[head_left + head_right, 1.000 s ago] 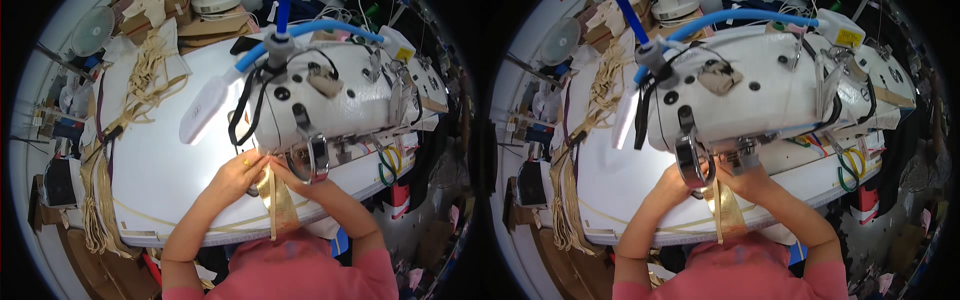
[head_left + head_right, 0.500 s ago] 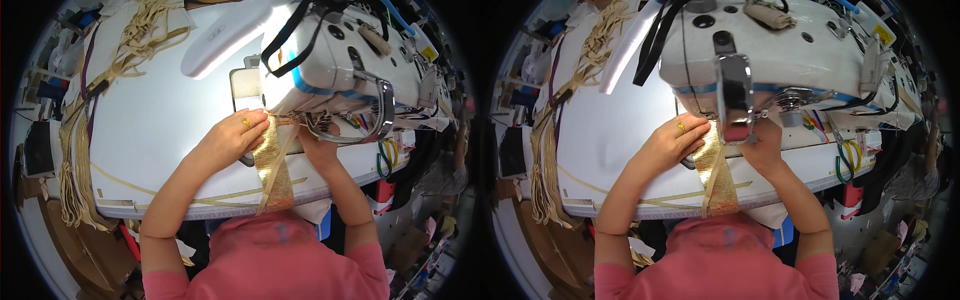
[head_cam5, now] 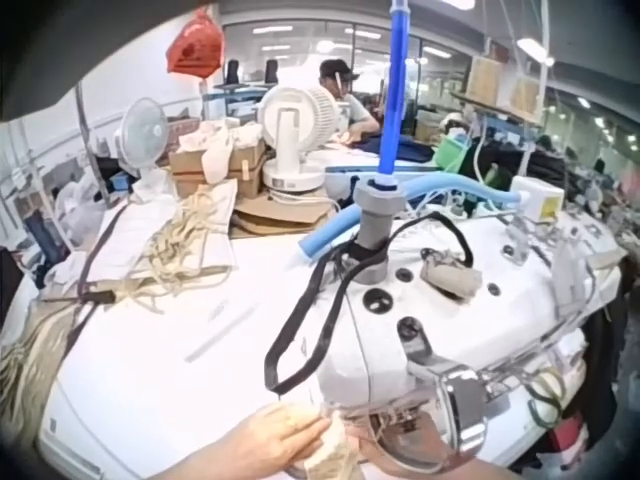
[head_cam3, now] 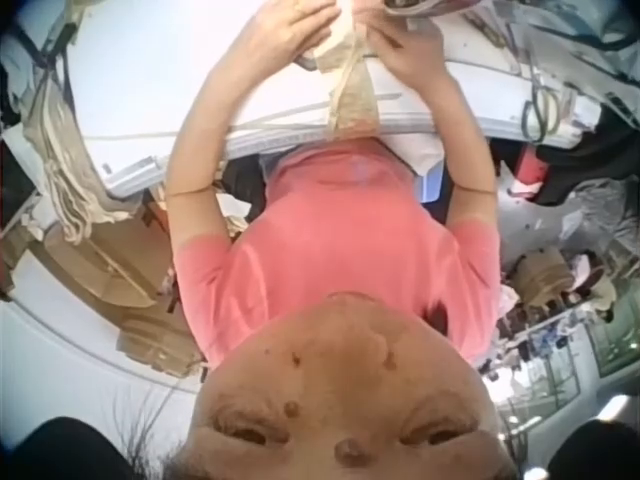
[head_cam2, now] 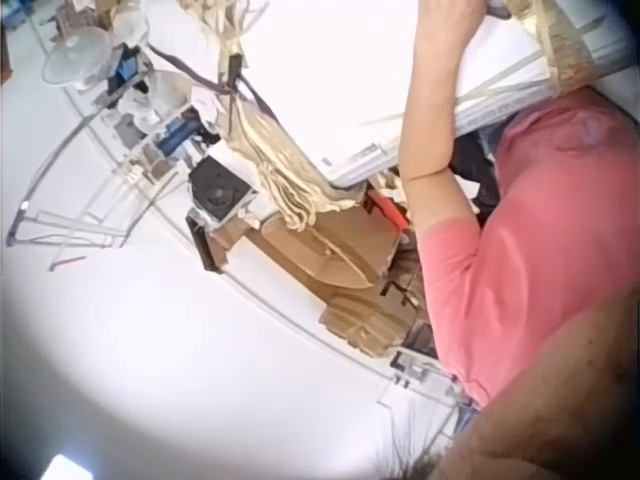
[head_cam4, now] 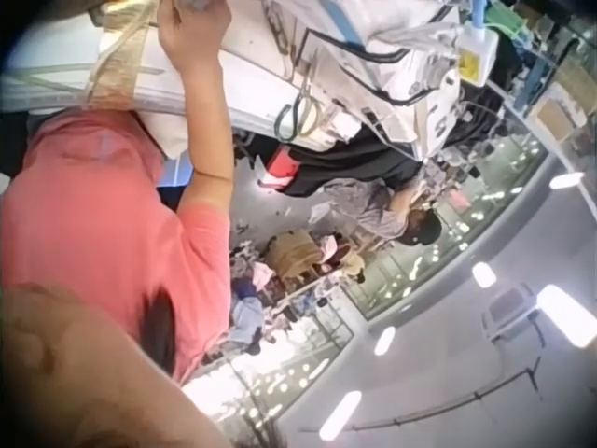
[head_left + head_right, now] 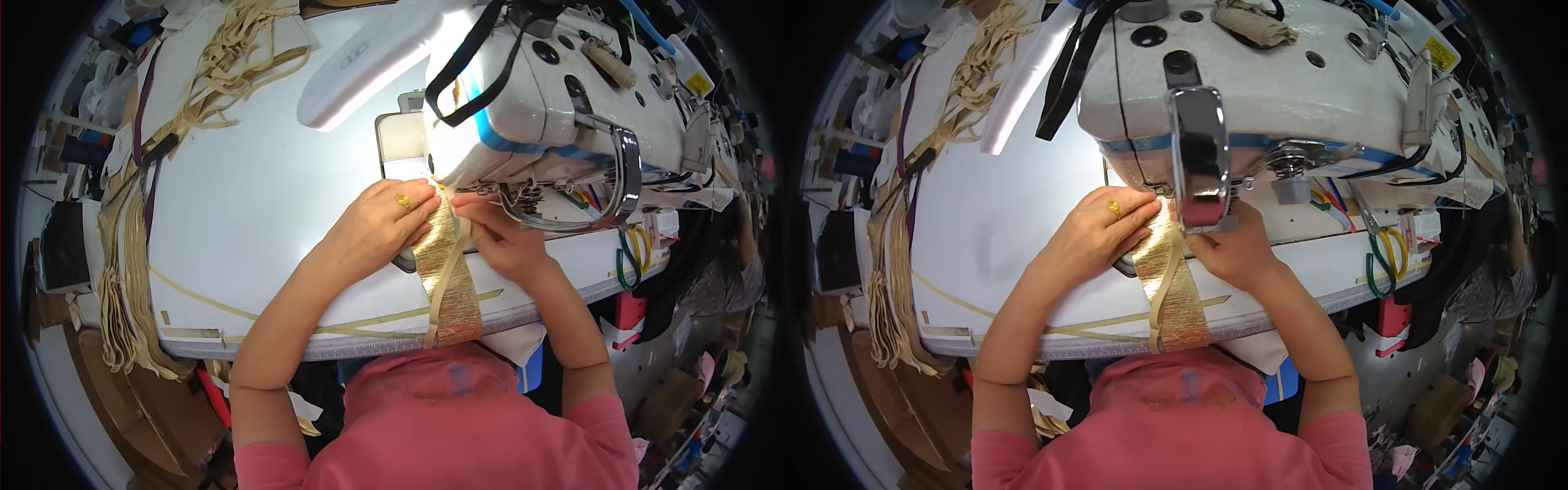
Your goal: Sewing pieces of gold-colored fabric together using an industrial sewing machine.
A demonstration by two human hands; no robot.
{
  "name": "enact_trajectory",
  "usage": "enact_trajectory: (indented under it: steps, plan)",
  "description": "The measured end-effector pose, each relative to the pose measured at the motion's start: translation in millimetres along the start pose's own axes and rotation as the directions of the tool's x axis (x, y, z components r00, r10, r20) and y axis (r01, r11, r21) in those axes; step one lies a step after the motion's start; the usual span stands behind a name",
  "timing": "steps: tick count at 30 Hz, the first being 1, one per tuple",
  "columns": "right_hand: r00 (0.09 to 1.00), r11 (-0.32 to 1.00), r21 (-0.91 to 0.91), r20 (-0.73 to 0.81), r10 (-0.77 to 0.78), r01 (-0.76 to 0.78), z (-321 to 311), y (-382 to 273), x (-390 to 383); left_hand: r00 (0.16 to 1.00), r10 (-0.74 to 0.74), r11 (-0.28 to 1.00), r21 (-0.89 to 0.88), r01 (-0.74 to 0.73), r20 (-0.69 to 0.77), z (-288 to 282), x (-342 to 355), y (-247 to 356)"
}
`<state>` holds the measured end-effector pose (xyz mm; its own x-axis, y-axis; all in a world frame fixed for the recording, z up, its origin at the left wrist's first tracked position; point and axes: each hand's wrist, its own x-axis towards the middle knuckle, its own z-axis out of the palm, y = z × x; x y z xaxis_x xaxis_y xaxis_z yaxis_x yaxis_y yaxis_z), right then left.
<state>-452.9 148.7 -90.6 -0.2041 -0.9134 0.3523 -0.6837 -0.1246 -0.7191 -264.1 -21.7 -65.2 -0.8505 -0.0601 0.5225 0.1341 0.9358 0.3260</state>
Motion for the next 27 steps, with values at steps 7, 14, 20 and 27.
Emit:
enact_trajectory:
  steps: [7, 14, 20, 27]
  plan:
    - [0.98, 0.97, -0.157, 0.099, -0.174, 0.188, 3.8, 0.3, -0.6, 1.0, -0.007, 1.0, 0.015, 0.006, 0.005, -1.4, 1.3, -0.2]
    - [0.972, 0.946, -0.23, 0.1, -0.211, 0.229, 3.7, -14.7, 6.9, 1.0, -0.019, 0.999, 0.048, 0.019, 0.01, -1.8, -0.4, -0.2]
    - [0.977, 0.948, -0.24, 0.091, -0.193, 0.21, 0.9, -9.5, 1.0, 0.995, 0.046, 0.997, -0.064, -0.04, 0.088, -11.9, -16.0, 29.1]
    - [0.98, 0.967, 0.255, 0.189, -0.066, 0.016, -19.6, -26.4, -1.3, 0.975, 0.13, 0.991, -0.008, -0.131, 0.181, -22.3, -32.0, 53.3]
